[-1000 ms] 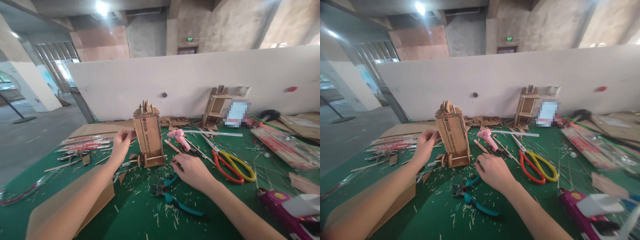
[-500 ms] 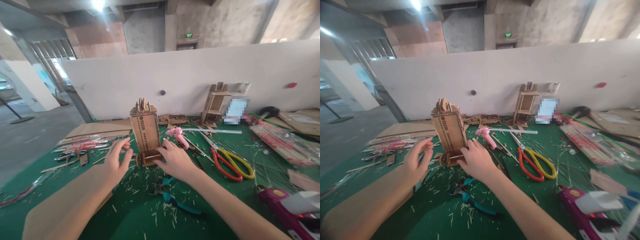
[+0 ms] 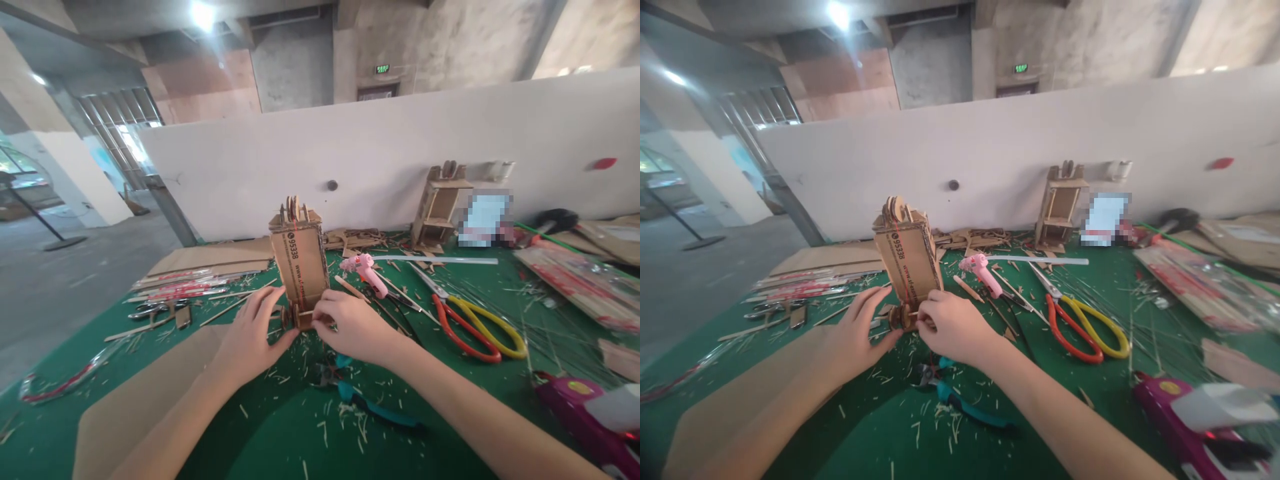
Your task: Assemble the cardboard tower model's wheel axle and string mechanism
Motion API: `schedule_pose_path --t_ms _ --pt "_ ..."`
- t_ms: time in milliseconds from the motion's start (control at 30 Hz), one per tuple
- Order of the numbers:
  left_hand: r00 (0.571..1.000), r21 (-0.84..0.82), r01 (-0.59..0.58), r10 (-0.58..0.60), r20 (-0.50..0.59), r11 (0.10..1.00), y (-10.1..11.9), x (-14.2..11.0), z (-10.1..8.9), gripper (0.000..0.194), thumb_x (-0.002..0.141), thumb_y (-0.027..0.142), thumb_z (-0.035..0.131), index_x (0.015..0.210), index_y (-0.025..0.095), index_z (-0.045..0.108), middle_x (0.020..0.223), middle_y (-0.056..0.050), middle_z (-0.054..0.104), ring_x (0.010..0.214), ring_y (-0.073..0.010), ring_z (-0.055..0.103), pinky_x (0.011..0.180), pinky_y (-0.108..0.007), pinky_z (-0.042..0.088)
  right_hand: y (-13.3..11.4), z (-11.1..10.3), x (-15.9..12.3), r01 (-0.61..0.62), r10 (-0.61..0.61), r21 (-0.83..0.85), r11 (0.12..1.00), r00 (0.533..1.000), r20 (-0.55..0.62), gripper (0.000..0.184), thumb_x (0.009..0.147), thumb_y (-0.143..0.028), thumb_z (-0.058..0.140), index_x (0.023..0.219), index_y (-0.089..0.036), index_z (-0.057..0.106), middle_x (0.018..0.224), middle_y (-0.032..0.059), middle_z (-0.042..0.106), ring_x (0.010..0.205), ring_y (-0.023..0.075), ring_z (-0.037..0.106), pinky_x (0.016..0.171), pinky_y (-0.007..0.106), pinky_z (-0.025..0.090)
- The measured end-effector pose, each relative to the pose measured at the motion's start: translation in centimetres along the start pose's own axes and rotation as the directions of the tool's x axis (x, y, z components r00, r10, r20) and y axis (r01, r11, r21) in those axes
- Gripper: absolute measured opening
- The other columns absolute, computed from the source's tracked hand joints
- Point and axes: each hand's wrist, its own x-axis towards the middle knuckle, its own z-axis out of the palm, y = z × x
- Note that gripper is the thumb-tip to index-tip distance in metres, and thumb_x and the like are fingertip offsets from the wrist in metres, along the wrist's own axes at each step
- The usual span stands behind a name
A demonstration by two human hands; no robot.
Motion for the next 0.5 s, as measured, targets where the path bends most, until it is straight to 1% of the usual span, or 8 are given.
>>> schedule_pose_path --t_ms 67,133,233,300,367,400,433,500 --pt "1.000 -0.013 -0.008 0.008 -0.020 1.000 0.0 0.0 0.0 0.065 0.085 0.042 0.054 0.140 0.026 0.024 0.136 -0.013 0.038 0.128 -0.0311 0.037 0.102 -0.050 0.039 -0.8 -0.9 0.1 0.002 -0.002 0.024 1.000 1.000 0.000 0.011 0.083 -0.018 0.051 0.077 -0.018 0.060 0.081 0.0010 0.056 0.071 0.0112 0.051 0.062 0.024 0.038" --pt "0.998 -0.018 -0.033 0.032 -0.053 0.999 0.1 0.0 -0.3 0.063 0.085 0.039 0.055 0.139 0.025 0.026 0.135 -0.013 0.039 0.128 -0.0308 0.038 0.102 -0.051 0.039 -1.4 -2.0 0.2 -0.007 0.005 0.059 0.998 1.000 0.029 0.011 0.082 -0.020 0.051 0.075 -0.018 0.059 0.082 0.0012 0.057 0.070 0.0111 0.050 0.062 0.025 0.037" --pt "0.982 -0.057 -0.090 0.079 -0.172 0.994 0.8 -0.2 -1.0 0.050 0.086 0.031 0.054 0.133 0.027 0.037 0.124 -0.012 0.048 0.119 -0.0290 0.047 0.098 -0.049 0.043 -2.0 -3.7 0.2 -0.062 0.032 0.172 0.983 0.985 0.170 0.014 0.084 -0.024 0.050 0.074 -0.019 0.058 0.080 0.0007 0.060 0.066 0.0108 0.052 0.057 0.024 0.037" --pt "0.972 -0.099 -0.098 0.074 -0.223 0.990 1.8 -0.5 -1.4 0.040 0.085 0.029 0.055 0.124 0.033 0.048 0.112 -0.008 0.056 0.108 -0.0280 0.054 0.090 -0.049 0.049 -2.1 -5.0 0.1 -0.102 0.040 0.215 0.971 0.960 0.275 0.014 0.084 -0.025 0.050 0.074 -0.020 0.058 0.073 -0.0003 0.061 0.063 0.0112 0.053 0.053 0.024 0.035" --pt "0.974 -0.116 -0.030 0.002 -0.228 0.993 3.2 -1.1 -1.5 0.033 0.085 0.032 0.057 0.116 0.042 0.055 0.102 -0.005 0.060 0.101 -0.0294 0.057 0.080 -0.052 0.052 -2.2 -6.4 0.0 -0.123 0.047 0.220 0.968 0.946 0.321 0.012 0.084 -0.026 0.052 0.076 -0.021 0.059 0.070 -0.0014 0.062 0.060 0.0111 0.053 0.053 0.024 0.035" --pt "0.973 -0.114 -0.004 -0.023 -0.228 0.993 4.0 -1.6 -1.6 0.031 0.084 0.033 0.058 0.113 0.045 0.056 0.099 -0.005 0.061 0.099 -0.0302 0.058 0.076 -0.053 0.053 -2.3 -7.0 0.0 -0.130 0.053 0.219 0.967 0.944 0.325 0.010 0.084 -0.026 0.053 0.078 -0.021 0.059 0.069 -0.0020 0.062 0.059 0.0106 0.053 0.053 0.024 0.035" --pt "0.972 -0.112 0.016 -0.042 -0.231 0.994 4.8 -2.1 -1.6 0.030 0.084 0.034 0.059 0.112 0.045 0.057 0.101 -0.005 0.062 0.099 -0.0297 0.057 0.074 -0.052 0.054 -2.4 -7.7 -0.1 -0.135 0.059 0.222 0.966 0.946 0.318 0.009 0.084 -0.026 0.053 0.080 -0.022 0.060 0.069 -0.0026 0.062 0.058 0.0102 0.053 0.053 0.024 0.035" --pt "0.971 -0.109 0.041 -0.065 -0.232 0.993 6.3 -3.6 -1.9 0.026 0.087 0.036 0.057 0.113 0.037 0.057 0.112 -0.006 0.060 0.101 -0.0255 0.056 0.076 -0.045 0.054 -2.6 -8.8 -0.1 -0.135 0.067 0.229 0.964 0.957 0.281 0.009 0.085 -0.027 0.052 0.085 -0.023 0.061 0.068 -0.0034 0.061 0.057 0.0094 0.053 0.053 0.023 0.036"
